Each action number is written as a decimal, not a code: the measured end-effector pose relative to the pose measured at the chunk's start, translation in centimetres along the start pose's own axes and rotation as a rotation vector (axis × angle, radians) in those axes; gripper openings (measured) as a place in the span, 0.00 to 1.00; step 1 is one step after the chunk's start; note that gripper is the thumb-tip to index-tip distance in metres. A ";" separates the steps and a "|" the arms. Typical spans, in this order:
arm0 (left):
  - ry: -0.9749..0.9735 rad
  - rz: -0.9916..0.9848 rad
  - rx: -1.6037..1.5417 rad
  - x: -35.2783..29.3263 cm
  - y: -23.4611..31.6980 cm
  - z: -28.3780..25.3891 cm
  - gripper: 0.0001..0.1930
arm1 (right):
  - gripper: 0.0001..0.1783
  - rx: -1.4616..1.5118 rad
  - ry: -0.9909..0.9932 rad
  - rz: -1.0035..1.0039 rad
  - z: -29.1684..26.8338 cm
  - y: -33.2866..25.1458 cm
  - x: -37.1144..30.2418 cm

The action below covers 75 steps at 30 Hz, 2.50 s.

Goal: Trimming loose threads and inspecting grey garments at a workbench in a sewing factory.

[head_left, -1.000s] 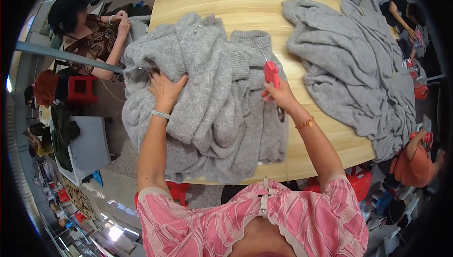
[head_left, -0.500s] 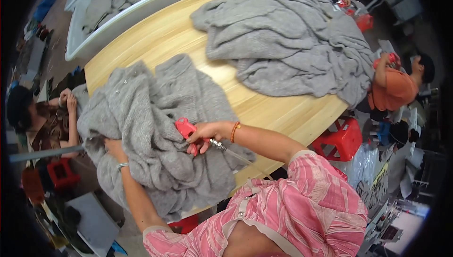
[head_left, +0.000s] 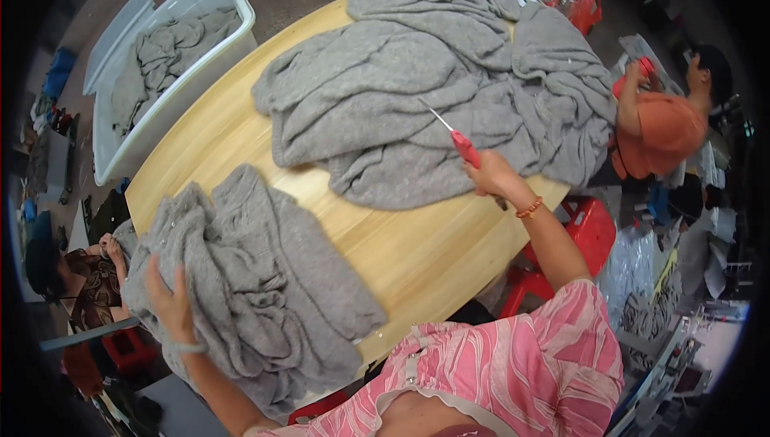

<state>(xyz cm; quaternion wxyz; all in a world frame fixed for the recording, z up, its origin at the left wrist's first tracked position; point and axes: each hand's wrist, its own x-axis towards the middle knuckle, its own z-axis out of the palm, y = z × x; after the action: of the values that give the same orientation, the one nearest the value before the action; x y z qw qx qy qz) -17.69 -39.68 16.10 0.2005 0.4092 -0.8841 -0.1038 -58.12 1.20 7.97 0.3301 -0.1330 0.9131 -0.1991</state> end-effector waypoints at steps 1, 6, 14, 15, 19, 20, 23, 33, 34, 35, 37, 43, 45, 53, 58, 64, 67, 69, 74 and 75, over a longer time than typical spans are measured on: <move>-0.119 0.037 -0.123 1.1 4.9 3.4 0.27 | 0.14 -0.001 0.006 0.002 -1.5 2.5 1.6; -0.402 0.573 -0.184 4.5 23.6 21.0 0.38 | 0.14 -0.404 0.527 -0.366 -7.1 8.9 5.9; -0.483 0.475 0.036 3.6 36.3 37.5 0.47 | 0.11 0.030 0.077 -0.038 -12.4 11.7 4.8; -0.494 0.496 -0.049 2.5 36.6 37.5 0.47 | 0.11 0.070 0.109 -0.117 -12.3 13.2 5.2; -0.544 0.512 -0.097 -4.2 35.7 35.0 0.46 | 0.11 0.158 0.090 -0.241 -10.2 13.7 6.4; -0.548 0.507 -0.094 -5.9 35.6 34.3 0.46 | 0.11 0.153 0.109 -0.393 -9.0 14.6 7.4; -0.555 0.476 -0.112 -10.9 34.1 32.1 0.46 | 0.12 0.152 0.028 -0.450 -7.6 9.8 6.6; -0.584 0.469 -0.395 -15.5 29.9 22.1 0.33 | 0.14 -0.255 0.090 -0.577 -4.5 5.2 0.8; -0.517 0.452 -0.325 -13.9 29.4 20.8 0.30 | 0.14 -0.266 0.094 -0.554 -4.5 5.2 0.0; -0.446 0.429 -0.253 -12.4 29.1 20.6 0.28 | 0.13 -0.278 0.099 -0.539 -4.3 5.2 -0.5; -0.338 0.477 -0.227 -8.7 28.8 21.9 0.28 | 0.12 -0.308 0.097 -0.583 -3.6 5.9 -0.8; -0.432 0.532 0.076 -5.6 25.3 30.2 0.29 | 0.08 -0.312 0.201 -0.936 -1.1 4.2 -2.8; -0.385 0.556 0.052 -6.2 25.2 31.1 0.28 | 0.09 -0.353 0.011 -0.628 -0.5 4.2 -3.5; -0.329 0.564 0.039 -8.1 24.3 32.0 0.27 | 0.08 -0.457 -0.145 -0.690 1.2 0.0 -7.1; -0.269 0.580 -0.083 -9.3 23.7 31.8 0.26 | 0.08 -0.439 -0.290 -0.829 2.8 -3.5 -7.2; -0.322 0.512 -0.061 -11.6 23.5 29.0 0.29 | 0.10 -0.417 -0.250 -0.819 0.6 -1.2 -7.3; -0.403 0.412 -0.052 -12.3 23.1 27.6 0.29 | 0.10 -0.411 -0.259 -0.766 -0.6 0.6 -7.7; -0.370 0.414 -0.095 -12.6 23.1 27.9 0.28 | 0.10 -0.433 -0.397 -0.795 -0.7 0.8 -7.8; -0.307 0.443 -0.244 -12.2 21.5 27.5 0.28 | 0.10 -0.259 -0.355 -0.772 -2.0 0.4 -5.7; -0.218 0.487 -0.372 -12.2 20.3 27.2 0.28 | 0.10 -0.251 -0.365 -0.781 -2.4 0.5 -4.9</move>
<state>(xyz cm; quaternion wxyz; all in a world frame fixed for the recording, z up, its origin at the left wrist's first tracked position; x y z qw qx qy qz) -36.37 -16.79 -4.55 0.1951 0.1286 -0.9381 -0.2558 -56.05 4.12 12.13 0.3674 -0.5397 0.7382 -0.1699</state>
